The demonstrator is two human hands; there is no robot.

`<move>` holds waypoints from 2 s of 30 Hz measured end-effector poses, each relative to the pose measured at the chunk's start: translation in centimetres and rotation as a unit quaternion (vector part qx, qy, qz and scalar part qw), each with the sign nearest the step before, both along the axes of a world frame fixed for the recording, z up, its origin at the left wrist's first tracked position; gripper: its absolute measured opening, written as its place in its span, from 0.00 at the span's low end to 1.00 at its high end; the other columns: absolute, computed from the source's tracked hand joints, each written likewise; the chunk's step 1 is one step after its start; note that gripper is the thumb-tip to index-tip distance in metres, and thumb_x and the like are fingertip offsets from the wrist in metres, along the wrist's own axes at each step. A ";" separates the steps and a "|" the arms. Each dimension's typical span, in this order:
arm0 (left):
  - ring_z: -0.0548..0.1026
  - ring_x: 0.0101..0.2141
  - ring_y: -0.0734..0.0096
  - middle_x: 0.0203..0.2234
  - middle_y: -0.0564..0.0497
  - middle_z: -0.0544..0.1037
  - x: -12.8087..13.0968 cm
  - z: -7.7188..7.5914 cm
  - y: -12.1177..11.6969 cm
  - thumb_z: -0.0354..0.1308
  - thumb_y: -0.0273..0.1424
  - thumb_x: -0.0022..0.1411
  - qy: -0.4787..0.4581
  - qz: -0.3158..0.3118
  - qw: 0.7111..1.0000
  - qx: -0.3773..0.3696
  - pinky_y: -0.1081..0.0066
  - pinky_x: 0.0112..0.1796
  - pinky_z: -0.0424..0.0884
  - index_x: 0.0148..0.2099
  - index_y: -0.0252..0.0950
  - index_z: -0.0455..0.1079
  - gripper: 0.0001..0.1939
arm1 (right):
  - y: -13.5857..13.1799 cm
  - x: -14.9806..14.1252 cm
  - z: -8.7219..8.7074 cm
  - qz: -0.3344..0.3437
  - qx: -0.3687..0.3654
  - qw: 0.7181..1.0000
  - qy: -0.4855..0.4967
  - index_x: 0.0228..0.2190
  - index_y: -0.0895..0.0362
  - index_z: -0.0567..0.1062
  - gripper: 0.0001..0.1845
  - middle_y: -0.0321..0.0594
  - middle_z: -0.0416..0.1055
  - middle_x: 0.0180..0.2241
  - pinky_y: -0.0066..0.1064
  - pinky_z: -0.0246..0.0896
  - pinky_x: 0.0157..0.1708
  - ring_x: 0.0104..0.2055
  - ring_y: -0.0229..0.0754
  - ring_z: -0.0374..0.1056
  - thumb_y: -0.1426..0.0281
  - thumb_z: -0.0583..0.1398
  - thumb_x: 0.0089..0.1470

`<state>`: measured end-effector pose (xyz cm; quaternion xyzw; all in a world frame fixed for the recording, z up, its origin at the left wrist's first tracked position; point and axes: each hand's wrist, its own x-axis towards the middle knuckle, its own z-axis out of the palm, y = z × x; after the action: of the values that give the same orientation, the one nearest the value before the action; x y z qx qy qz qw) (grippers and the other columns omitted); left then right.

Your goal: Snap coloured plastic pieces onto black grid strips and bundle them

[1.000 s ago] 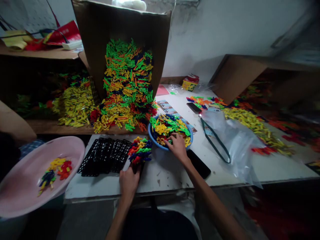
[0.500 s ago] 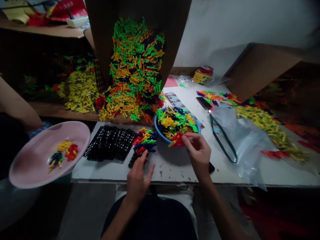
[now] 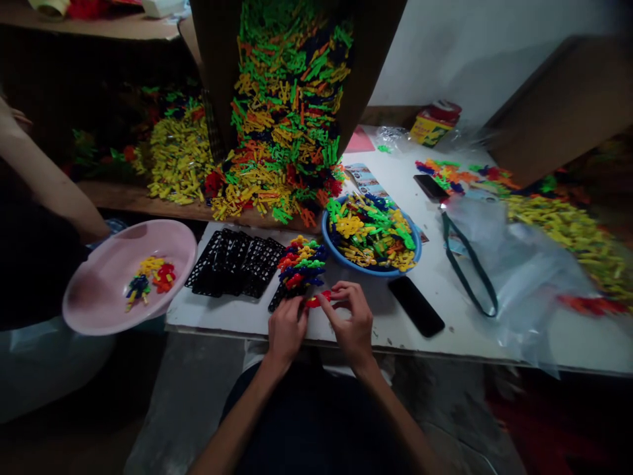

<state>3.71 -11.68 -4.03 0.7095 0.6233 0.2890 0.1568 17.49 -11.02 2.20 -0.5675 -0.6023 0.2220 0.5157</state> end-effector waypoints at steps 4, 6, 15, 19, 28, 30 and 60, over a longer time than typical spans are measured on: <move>0.77 0.40 0.63 0.38 0.45 0.81 -0.1 -0.4 1.4 0.53 0.32 0.67 0.058 0.046 0.996 -0.046 0.69 0.41 0.69 0.47 0.38 0.76 0.11 | 0.8 0.0 -0.4 0.015 0.052 0.994 -0.092 0.31 0.52 0.70 0.08 0.41 0.72 0.35 0.39 0.68 0.40 0.40 0.46 0.69 0.64 0.64 0.58; 0.78 0.37 0.62 0.36 0.44 0.82 -0.2 -0.5 1.8 0.53 0.33 0.67 0.086 0.059 0.991 -0.083 0.69 0.39 0.69 0.45 0.38 0.77 0.12 | 1.1 0.0 -0.8 0.026 0.061 0.991 -0.112 0.33 0.52 0.71 0.07 0.40 0.72 0.34 0.40 0.67 0.41 0.39 0.46 0.69 0.65 0.64 0.58; 0.80 0.38 0.60 0.36 0.42 0.83 -0.5 -0.4 2.9 0.52 0.31 0.66 0.124 0.022 0.985 -0.121 0.64 0.47 0.66 0.47 0.37 0.78 0.14 | 2.1 1.0 -1.8 0.091 0.089 0.978 -0.163 0.43 0.50 0.75 0.08 0.43 0.73 0.41 0.41 0.67 0.46 0.44 0.47 0.69 0.70 0.62 0.60; 0.80 0.36 0.59 0.33 0.41 0.83 -0.6 0.0 3.3 0.51 0.35 0.67 0.135 0.001 0.982 -0.129 0.62 0.47 0.66 0.47 0.36 0.78 0.15 | 2.5 1.3 -1.9 0.116 0.114 0.972 -0.171 0.43 0.52 0.75 0.09 0.43 0.73 0.42 0.41 0.67 0.47 0.46 0.46 0.69 0.71 0.63 0.59; 0.80 0.33 0.60 0.31 0.46 0.83 -0.6 -0.8 2.9 0.53 0.37 0.66 0.092 0.058 0.990 -0.086 0.64 0.41 0.64 0.44 0.40 0.79 0.14 | 3.0 0.5 -2.8 0.106 0.154 0.965 -0.184 0.41 0.51 0.75 0.11 0.44 0.71 0.47 0.41 0.69 0.47 0.51 0.48 0.65 0.75 0.63 0.57; 0.79 0.31 0.62 0.29 0.47 0.83 -0.5 -1.3 2.7 0.55 0.37 0.65 0.071 0.081 0.992 -0.062 0.64 0.41 0.64 0.44 0.39 0.79 0.13 | 3.3 0.3 -3.2 0.107 0.166 0.966 -0.168 0.41 0.50 0.76 0.11 0.43 0.71 0.46 0.42 0.68 0.48 0.51 0.47 0.65 0.76 0.63 0.58; 0.73 0.29 0.67 0.22 0.54 0.76 -0.1 1.6 -0.9 0.51 0.41 0.67 -0.080 0.075 0.988 -0.106 0.69 0.35 0.67 0.51 0.41 0.74 0.17 | 9.4 11.6 -1.5 -0.131 -0.080 0.941 -0.303 0.27 0.53 0.80 0.32 0.47 0.73 0.47 0.50 0.50 0.50 0.52 0.56 0.59 0.41 0.51 0.57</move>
<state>3.61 -12.59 -2.38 0.6146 0.6875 0.2880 0.2581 29.07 -1.65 0.65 -0.7211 -0.6310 0.0178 0.2857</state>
